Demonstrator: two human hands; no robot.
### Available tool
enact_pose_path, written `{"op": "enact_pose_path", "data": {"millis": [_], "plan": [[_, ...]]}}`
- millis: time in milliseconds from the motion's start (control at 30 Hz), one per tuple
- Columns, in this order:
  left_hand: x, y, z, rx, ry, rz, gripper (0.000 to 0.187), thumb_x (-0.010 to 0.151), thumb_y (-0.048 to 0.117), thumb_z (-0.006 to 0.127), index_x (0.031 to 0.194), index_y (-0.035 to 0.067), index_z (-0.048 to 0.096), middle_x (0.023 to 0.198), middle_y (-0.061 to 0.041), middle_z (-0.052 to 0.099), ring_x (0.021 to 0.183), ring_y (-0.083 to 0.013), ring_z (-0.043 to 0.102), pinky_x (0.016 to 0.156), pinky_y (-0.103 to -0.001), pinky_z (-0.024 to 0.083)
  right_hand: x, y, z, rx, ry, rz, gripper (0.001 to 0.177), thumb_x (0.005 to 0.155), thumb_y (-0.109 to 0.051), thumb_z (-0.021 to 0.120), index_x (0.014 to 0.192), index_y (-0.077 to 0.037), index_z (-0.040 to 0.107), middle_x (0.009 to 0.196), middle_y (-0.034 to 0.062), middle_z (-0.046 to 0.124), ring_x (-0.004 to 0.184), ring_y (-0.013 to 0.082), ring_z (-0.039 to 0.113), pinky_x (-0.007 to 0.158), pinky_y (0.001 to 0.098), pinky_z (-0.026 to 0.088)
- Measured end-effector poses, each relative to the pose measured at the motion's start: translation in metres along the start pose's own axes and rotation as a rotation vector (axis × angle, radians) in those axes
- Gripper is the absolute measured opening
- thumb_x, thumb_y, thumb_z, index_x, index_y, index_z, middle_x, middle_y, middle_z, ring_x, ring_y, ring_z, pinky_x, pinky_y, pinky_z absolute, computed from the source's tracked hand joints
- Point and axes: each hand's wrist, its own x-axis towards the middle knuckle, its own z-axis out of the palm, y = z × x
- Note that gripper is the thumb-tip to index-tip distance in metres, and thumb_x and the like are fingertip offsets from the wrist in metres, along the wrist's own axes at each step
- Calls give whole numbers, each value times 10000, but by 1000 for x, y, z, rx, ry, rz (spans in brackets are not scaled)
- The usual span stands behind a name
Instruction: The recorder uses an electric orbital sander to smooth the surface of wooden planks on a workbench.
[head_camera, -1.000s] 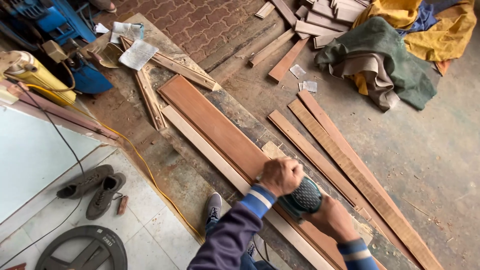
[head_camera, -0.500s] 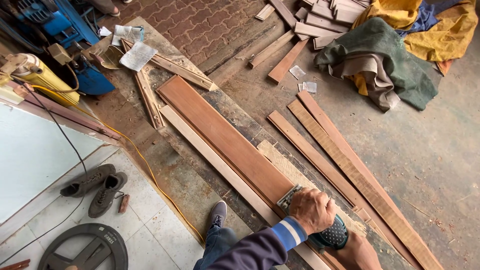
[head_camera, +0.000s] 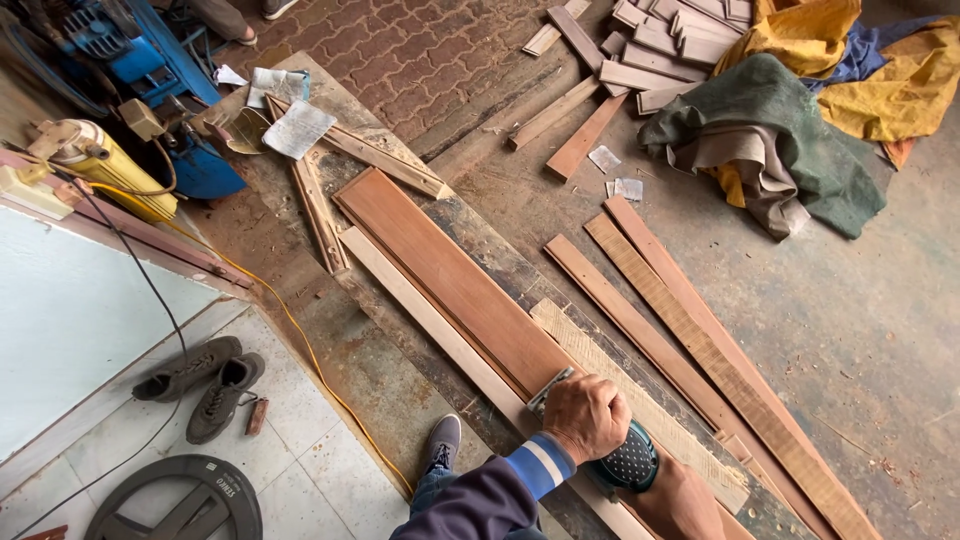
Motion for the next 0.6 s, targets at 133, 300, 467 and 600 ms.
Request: {"op": "enact_pose_path", "data": {"millis": [133, 300, 467, 600], "plan": [[4, -10, -15, 16, 25, -16, 287, 942, 213, 541, 731, 62, 665, 773, -161, 697, 703, -309, 669, 705, -440, 522, 11, -13, 1, -64, -66, 11, 620, 618, -380, 909, 1144, -129, 701, 967, 160, 800, 972, 347, 777, 885, 445, 611], [11, -28, -25, 12, 26, -29, 289, 952, 215, 521, 752, 67, 667, 779, -160, 698, 711, -309, 669, 718, -445, 523, 17, -40, -4, -54, -54, -35, 526, 631, -379, 875, 1052, -99, 730, 928, 172, 792, 924, 349, 777, 843, 448, 613], [23, -46, -44, 49, 34, -34, 306, 954, 235, 525, 731, 72, 655, 783, -157, 700, 717, -309, 666, 725, -447, 526, 26, -68, -8, -61, -90, -47, 474, 665, -372, 850, 1015, -78, 722, 868, 176, 794, 843, 342, 791, 799, 433, 623], [34, -63, -57, 67, 22, -75, 300, 940, 239, 529, 724, 71, 652, 761, -153, 703, 707, -310, 672, 739, -458, 523, 35, -87, -4, -23, -4, -126, 530, 636, -357, 863, 1062, -90, 693, 845, 175, 784, 821, 353, 767, 765, 444, 609]]}}
